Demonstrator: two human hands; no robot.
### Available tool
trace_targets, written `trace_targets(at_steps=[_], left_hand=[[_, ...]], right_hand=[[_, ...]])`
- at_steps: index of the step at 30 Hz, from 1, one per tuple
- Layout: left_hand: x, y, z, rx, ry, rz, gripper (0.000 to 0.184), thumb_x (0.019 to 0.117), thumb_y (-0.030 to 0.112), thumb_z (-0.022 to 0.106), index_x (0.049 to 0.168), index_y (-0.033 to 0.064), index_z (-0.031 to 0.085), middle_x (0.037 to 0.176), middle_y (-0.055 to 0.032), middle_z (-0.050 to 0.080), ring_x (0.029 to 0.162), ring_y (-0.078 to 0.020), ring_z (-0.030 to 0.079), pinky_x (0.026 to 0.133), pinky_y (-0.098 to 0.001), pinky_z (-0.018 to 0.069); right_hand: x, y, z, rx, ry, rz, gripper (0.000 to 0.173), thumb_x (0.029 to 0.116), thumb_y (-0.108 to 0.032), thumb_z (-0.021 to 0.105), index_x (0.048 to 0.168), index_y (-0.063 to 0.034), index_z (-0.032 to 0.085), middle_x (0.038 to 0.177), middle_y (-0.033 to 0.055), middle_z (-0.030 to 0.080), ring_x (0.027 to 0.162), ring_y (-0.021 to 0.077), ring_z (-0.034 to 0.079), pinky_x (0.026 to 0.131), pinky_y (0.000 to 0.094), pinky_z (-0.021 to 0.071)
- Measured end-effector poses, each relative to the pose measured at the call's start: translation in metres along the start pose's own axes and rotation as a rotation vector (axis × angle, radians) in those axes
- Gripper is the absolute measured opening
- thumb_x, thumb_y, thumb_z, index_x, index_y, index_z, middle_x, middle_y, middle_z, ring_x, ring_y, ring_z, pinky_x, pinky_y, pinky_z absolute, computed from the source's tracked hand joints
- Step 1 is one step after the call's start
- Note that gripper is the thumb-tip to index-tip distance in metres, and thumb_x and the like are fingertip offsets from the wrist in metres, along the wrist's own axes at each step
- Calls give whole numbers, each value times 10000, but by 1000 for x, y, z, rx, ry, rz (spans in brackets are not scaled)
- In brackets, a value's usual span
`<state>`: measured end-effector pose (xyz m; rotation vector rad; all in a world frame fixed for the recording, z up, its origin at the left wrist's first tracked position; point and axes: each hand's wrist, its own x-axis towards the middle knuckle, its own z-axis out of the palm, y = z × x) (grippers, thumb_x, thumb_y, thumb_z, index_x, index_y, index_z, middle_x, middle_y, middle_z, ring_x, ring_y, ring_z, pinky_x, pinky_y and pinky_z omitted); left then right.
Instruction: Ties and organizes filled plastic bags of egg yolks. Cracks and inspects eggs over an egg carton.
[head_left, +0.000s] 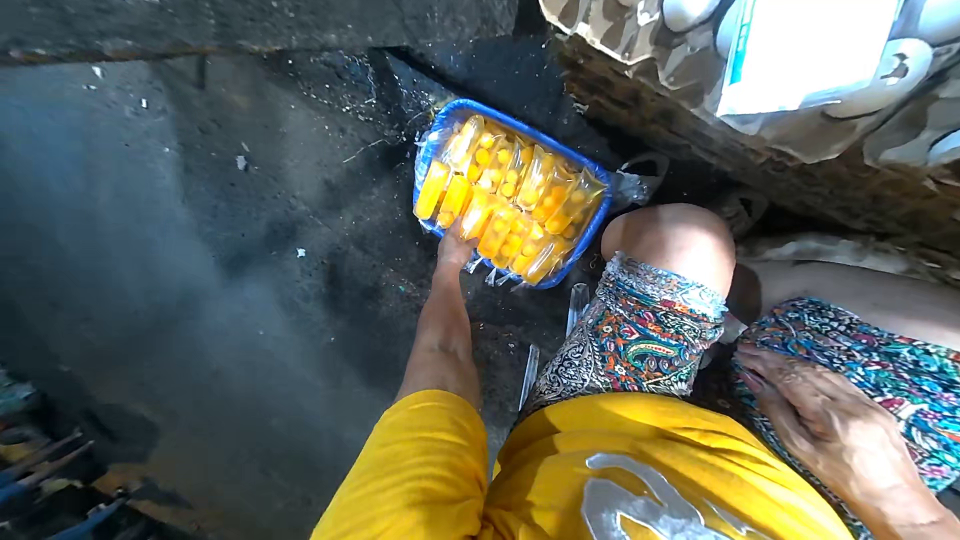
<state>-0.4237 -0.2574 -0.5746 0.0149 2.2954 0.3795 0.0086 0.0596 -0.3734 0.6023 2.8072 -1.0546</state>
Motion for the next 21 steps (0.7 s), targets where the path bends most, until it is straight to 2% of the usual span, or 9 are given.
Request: trace_targets(at_steps=[4,7,10,13,16,19,21], left_hand=[[3,2,-1,29,28,16,798,952,271,731,1610,101,312,1610,-181,384,1477,-333,395,1200,-535,348],[7,14,3,116,99,32,780,974,341,692,1613,112,310,1630,-161,362,1479,-355,390,1192,-576,337],[2,17,5,215,278,94,700,994,377,630,1588,111,373,1625,-144,382,1471,-362,399,1178,-613,328],[-10,35,12,260,430,275,650,1000,327,621,1560,72,412,1612,-189,385,1457,-410,407,1153,-658,346],[-40,76,10,170,405,433,556,1042,251,558,1526,1,442,1610,-266,344,1468,-472,358,1199,-622,275],[-69,104,17,84,313,571,458,1050,229,557,1427,-30,554,1551,-275,433,1450,-447,403,1206,-565,312],[-92,121,23,52,216,638,432,1054,214,552,1407,-35,572,1521,-257,479,1435,-409,441,1195,-532,349]], right_hand=[[-2,1,1,-19,0,3,362,1048,-226,479,1171,-7,738,1189,171,743,1089,355,719,949,465,555],[-4,2,0,-18,-2,7,364,1048,-232,483,1182,-10,738,1198,170,741,1096,359,716,956,481,552],[-2,-3,1,6,30,10,349,1045,-232,497,1167,-23,748,1190,146,747,1093,318,722,975,461,555],[-3,-6,1,19,79,7,318,1036,-227,518,1153,-61,763,1195,93,752,1106,251,722,991,424,565],[1,-6,3,28,107,-5,293,1047,-233,530,1149,-82,760,1204,58,748,1133,208,708,1007,391,564],[3,-14,-2,32,146,-48,278,1053,-224,542,1155,-67,748,1183,70,750,1105,208,717,982,380,572],[3,-19,-14,30,172,-64,274,1057,-223,547,1172,-67,741,1201,71,743,1113,206,711,982,377,570]])
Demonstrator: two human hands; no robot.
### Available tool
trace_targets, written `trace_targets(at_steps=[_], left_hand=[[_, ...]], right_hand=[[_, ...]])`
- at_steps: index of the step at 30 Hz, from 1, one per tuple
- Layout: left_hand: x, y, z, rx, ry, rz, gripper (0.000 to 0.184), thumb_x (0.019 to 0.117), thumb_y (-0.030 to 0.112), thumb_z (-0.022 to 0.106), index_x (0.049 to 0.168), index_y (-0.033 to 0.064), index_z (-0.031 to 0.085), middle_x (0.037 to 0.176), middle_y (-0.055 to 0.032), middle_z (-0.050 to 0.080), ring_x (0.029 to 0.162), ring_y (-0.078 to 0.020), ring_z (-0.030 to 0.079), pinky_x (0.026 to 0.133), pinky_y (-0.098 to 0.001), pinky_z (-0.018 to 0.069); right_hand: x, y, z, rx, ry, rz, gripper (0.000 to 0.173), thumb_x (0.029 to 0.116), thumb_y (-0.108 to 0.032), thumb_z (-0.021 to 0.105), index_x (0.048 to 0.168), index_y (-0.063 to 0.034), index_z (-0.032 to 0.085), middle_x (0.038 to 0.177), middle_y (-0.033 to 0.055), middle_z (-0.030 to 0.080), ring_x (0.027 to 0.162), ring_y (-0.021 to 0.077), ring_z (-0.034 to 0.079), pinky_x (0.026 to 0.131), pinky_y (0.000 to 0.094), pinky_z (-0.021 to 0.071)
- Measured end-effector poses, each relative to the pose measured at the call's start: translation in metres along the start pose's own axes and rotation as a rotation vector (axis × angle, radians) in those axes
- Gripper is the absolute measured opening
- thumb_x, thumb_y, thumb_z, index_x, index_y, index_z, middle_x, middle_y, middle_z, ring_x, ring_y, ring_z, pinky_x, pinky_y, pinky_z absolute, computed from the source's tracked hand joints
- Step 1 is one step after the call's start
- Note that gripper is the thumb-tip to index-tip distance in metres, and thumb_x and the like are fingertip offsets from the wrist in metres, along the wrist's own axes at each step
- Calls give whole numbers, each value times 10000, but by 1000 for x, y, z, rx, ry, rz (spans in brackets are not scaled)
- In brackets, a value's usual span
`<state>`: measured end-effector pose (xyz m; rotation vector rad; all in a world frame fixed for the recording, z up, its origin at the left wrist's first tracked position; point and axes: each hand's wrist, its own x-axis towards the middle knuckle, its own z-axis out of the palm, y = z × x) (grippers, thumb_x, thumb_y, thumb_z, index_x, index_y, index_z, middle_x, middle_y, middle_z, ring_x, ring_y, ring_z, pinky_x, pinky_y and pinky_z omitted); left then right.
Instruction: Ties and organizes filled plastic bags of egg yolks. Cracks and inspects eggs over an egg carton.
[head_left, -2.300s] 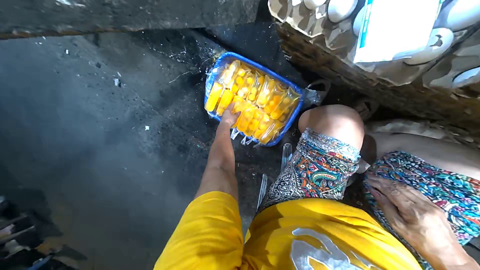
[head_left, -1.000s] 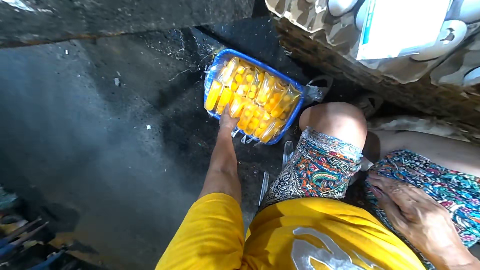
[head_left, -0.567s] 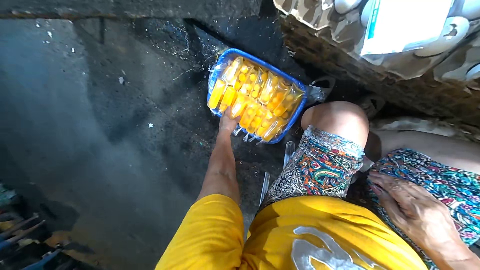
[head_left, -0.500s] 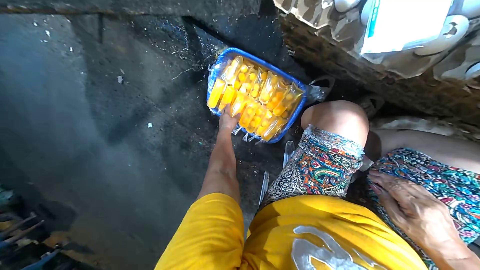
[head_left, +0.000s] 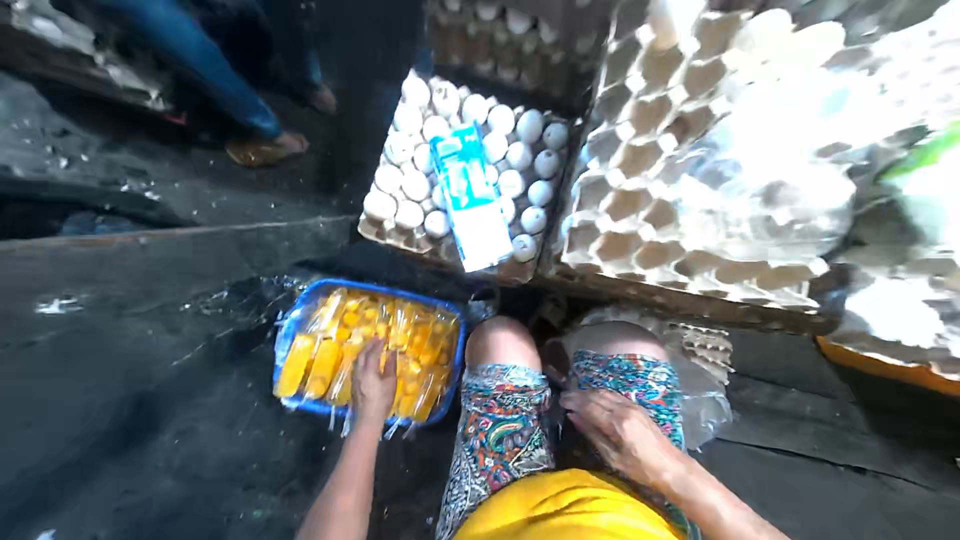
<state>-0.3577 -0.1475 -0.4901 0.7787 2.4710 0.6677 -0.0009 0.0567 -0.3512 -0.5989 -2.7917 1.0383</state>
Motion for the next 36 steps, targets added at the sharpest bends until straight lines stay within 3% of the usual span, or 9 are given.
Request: trace_targets(at_steps=[6,13,17,19,21,25,27,31,36], left_hand=[[-45,62,6,-76,-151,191,375,1049,137,530,1382,-19,601,1470,-218,549,1368,-357,535,1138,-520,432],[-61,153,-18,-171,-9,595,356,1035,142,552,1330,-35,641,1394,-202,618,1304,-295,603,1115,-448,477],[-39,232,-45,-137,35,775,351,1031,154,565,1315,-34,651,1351,-195,647,1272,-274,624,1099,-435,490],[-17,278,-57,-66,42,873,377,1030,165,580,1360,-12,625,1369,-189,634,1268,-290,623,1088,-468,493],[10,332,-70,4,42,939,425,1037,197,575,1412,-3,577,1413,-206,590,1248,-317,621,1064,-483,503],[60,440,-91,115,42,903,488,1031,225,586,1472,28,519,1529,-211,473,1284,-333,591,1068,-478,497],[83,480,-91,182,48,850,530,1001,166,626,1503,67,490,1565,-199,429,1324,-361,555,1082,-523,477],[128,519,-77,375,-6,819,642,925,5,638,1532,97,451,1632,-187,331,1338,-434,531,1065,-606,468],[156,530,-66,487,-76,767,668,884,5,696,1511,94,483,1535,-213,461,1376,-424,495,1120,-613,410]], right_hand=[[-5,-11,-66,-53,287,-29,277,1044,-167,547,1209,-46,733,1206,104,739,1134,218,705,1012,387,559],[-30,-15,-132,-119,603,-113,283,1055,-155,546,1223,-4,715,1235,161,721,1174,219,692,1027,346,553],[-35,-8,-169,-262,678,33,319,1035,-192,550,1261,-32,708,1281,168,698,1141,303,699,950,478,583],[-30,-4,-194,-340,647,131,345,1032,-183,554,1320,-26,662,1353,203,646,1156,387,679,917,590,560],[-17,4,-220,-358,574,236,368,1037,-176,577,1365,-13,613,1421,235,580,1222,446,621,960,653,509],[20,31,-253,-343,462,379,398,1001,-129,650,1372,0,584,1435,260,544,1182,514,602,924,706,489],[37,45,-265,-364,400,451,411,996,-153,661,1375,-14,580,1430,243,553,1171,501,617,915,702,502],[55,59,-280,-357,294,479,486,975,-157,692,1428,-52,552,1438,224,558,1181,480,621,934,688,494],[70,76,-284,-377,154,401,480,958,-149,717,1414,-90,577,1372,225,595,1177,470,619,934,683,495]])
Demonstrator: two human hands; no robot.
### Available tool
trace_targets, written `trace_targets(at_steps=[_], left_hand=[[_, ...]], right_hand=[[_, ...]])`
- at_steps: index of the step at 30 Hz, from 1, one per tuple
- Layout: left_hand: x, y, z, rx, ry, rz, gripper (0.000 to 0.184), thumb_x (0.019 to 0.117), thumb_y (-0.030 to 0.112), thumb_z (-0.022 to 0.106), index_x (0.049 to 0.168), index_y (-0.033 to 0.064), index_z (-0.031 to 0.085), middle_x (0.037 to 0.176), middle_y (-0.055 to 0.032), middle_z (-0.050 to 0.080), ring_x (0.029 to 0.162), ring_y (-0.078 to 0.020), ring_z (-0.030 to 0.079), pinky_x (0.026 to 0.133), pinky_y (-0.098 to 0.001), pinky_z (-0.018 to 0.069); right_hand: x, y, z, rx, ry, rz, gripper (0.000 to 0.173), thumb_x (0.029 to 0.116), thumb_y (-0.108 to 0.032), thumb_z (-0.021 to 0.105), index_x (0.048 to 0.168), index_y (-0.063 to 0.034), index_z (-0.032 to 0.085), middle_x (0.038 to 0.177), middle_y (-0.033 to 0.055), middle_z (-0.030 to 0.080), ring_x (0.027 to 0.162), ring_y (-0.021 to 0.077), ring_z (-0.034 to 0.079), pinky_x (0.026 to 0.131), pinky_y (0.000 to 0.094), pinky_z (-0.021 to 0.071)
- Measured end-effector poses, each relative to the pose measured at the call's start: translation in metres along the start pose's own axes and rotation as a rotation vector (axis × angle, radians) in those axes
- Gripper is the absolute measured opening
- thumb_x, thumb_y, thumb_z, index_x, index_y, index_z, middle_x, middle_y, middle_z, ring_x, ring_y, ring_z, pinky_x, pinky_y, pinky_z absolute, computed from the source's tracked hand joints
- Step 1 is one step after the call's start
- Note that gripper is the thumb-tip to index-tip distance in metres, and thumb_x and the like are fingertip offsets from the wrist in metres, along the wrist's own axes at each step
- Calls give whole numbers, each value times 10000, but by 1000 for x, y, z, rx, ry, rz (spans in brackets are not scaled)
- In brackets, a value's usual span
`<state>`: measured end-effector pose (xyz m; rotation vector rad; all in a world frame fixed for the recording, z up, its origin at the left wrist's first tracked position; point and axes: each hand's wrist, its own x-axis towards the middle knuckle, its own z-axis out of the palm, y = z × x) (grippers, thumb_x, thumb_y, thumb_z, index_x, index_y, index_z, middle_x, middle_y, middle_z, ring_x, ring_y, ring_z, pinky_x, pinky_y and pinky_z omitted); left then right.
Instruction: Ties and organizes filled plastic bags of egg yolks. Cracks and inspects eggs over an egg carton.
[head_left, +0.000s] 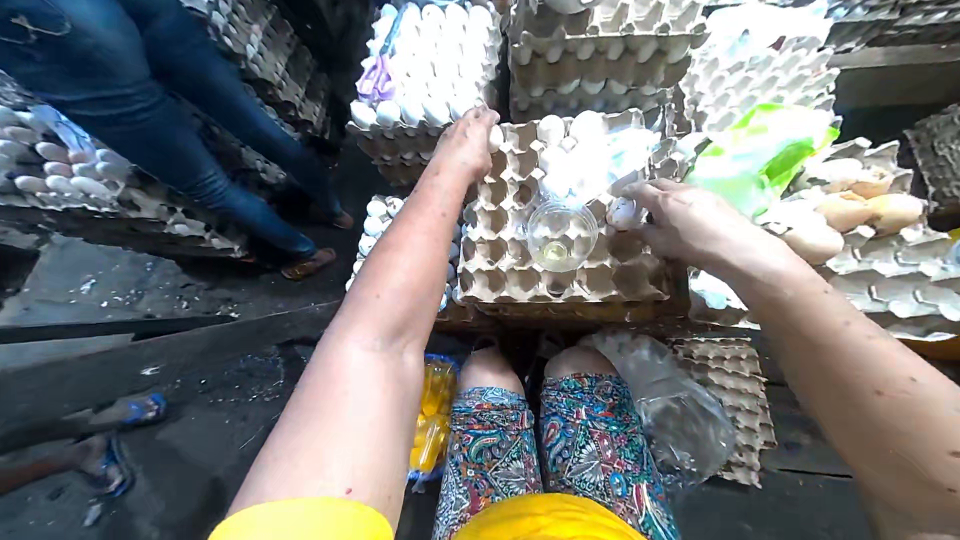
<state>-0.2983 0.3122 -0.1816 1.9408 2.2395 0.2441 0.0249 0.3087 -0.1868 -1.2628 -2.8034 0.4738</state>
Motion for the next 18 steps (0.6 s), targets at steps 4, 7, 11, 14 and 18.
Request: trace_targets(at_steps=[4,7,11,14,18], left_hand=[[7,-3,1,-3,6,21,606,890,28,722,1463,62,526,1460,-229,527,1358,-425,508,1124,-608,403],[7,-6,0,-20,32,69,545,875,-3,736,1392,35,571,1405,-233,562,1317,-417,544,1113,-585,423],[3,-13,-2,-91,115,93,518,901,63,751,1378,6,558,1392,-254,551,1286,-417,561,1099,-565,442],[-4,-11,-7,-294,242,54,538,911,127,757,1382,-19,542,1387,-245,565,1284,-357,573,1113,-496,444],[-39,5,-12,-800,319,103,574,889,129,787,1361,-28,500,1324,-180,590,1125,-208,660,956,-350,573]], right_hand=[[10,-2,7,-88,-10,-46,500,932,-92,717,1412,-95,579,1375,205,594,1237,461,585,927,666,502],[15,3,12,-104,33,-87,453,923,-44,703,1367,-78,618,1357,197,614,1239,465,582,924,656,506],[12,14,14,-37,92,-143,424,919,-68,724,1334,-79,638,1322,196,636,1211,456,602,935,653,504],[5,15,8,135,158,-126,405,936,-131,735,1322,-53,635,1261,246,637,1102,462,648,906,680,501],[-15,8,-5,457,303,-62,410,971,-264,706,1298,-30,627,1081,190,665,888,303,665,816,549,537]])
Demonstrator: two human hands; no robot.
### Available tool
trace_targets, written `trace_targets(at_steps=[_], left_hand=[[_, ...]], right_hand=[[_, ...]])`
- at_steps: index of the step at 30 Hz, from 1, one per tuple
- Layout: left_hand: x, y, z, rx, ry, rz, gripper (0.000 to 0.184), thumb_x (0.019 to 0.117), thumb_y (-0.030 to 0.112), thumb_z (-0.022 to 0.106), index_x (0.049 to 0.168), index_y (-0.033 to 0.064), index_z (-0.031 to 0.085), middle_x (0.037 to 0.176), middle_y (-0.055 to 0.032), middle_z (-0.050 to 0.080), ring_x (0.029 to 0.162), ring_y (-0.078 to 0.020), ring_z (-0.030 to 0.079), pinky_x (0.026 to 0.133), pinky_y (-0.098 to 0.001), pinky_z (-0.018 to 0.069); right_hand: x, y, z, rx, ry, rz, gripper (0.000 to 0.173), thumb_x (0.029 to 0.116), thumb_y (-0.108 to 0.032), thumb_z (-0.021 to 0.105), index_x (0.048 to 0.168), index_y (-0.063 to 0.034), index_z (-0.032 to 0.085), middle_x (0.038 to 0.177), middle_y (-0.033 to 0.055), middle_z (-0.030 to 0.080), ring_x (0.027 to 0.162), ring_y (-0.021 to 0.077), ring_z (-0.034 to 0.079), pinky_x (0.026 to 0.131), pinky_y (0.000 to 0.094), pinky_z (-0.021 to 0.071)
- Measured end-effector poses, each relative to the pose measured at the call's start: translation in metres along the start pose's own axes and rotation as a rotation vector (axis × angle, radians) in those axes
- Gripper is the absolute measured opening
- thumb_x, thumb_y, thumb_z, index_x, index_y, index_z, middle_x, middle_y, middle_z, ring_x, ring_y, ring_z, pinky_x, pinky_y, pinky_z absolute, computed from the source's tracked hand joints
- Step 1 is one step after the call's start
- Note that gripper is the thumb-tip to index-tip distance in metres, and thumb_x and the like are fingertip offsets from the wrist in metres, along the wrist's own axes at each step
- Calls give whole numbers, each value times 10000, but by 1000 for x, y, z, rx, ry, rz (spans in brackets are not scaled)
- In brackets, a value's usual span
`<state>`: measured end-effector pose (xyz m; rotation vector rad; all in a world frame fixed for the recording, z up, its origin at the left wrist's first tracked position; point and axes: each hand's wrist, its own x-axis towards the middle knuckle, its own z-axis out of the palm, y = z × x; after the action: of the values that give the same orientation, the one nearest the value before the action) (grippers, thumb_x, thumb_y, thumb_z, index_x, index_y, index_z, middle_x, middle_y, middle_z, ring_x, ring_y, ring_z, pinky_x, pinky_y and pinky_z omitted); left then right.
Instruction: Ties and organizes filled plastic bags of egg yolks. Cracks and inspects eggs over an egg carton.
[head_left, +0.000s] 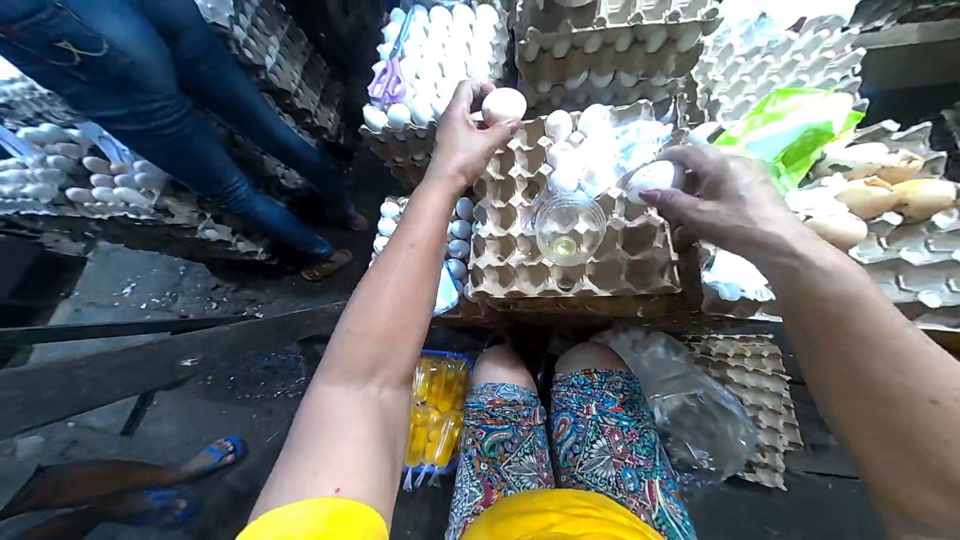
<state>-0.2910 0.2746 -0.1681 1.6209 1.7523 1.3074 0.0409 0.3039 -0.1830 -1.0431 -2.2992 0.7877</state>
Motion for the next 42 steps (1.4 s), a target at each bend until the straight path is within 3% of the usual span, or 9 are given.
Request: trace_targets(at_steps=[4,9,13,16,21,27,33,39,42], left_hand=[[-47,38,3,-232,-99,98,553,862,38,791,1325,-29,496,1239,-131,612,1012,-161,691,871,-312,613],[-84,60,15,-159,-186,288,539,861,31,795,1312,-67,519,1265,-167,616,1007,-187,714,880,-334,633],[-95,63,22,-119,-198,353,529,865,38,797,1303,-91,529,1272,-194,617,1004,-193,719,882,-323,632],[-100,66,26,-133,-174,362,535,862,37,802,1300,-99,526,1267,-200,613,984,-189,722,873,-322,633],[-104,56,22,-126,-166,322,541,870,48,796,1324,-84,535,1277,-192,615,1034,-194,710,899,-320,626],[-102,50,21,-93,-162,344,509,865,46,801,1293,-80,556,1269,-195,618,1043,-209,708,902,-333,624],[-102,52,31,-64,-124,410,516,862,58,805,1289,-105,565,1265,-212,624,1024,-213,711,886,-333,623],[-105,48,27,-64,-133,379,517,859,47,809,1293,-85,562,1265,-196,623,1029,-200,711,884,-320,626],[-104,48,25,-88,-146,374,530,854,33,811,1302,-83,553,1272,-193,617,1026,-197,710,890,-320,626]], right_hand=[[-14,-37,-7,293,117,13,407,957,-338,704,1292,-115,637,1021,36,697,793,95,683,727,316,604],[-23,-95,-17,264,333,-315,400,999,-272,671,1301,-19,602,1128,48,704,929,59,704,800,235,611],[-21,-115,-8,146,592,-485,392,1010,-259,665,1222,66,611,1152,154,670,993,142,707,803,275,628],[-19,-112,8,-55,371,-361,482,1010,-321,645,1347,21,609,1194,238,655,967,264,689,814,386,584],[-18,-101,3,-15,296,-322,461,1015,-338,644,1348,-20,616,1213,194,657,978,197,708,836,323,608],[-15,-101,-11,134,465,-321,404,1009,-316,655,1277,-14,633,1146,82,689,937,50,686,830,222,588],[-13,-104,18,-74,275,-275,470,1018,-337,627,1357,-12,611,1205,233,646,980,278,690,836,405,581],[-16,-84,-1,120,293,-134,426,1012,-353,642,1345,-89,617,1145,78,699,866,81,693,793,274,594],[-15,-56,-2,-11,256,10,453,990,-329,657,1359,-73,598,1117,175,694,877,251,696,823,480,565]])
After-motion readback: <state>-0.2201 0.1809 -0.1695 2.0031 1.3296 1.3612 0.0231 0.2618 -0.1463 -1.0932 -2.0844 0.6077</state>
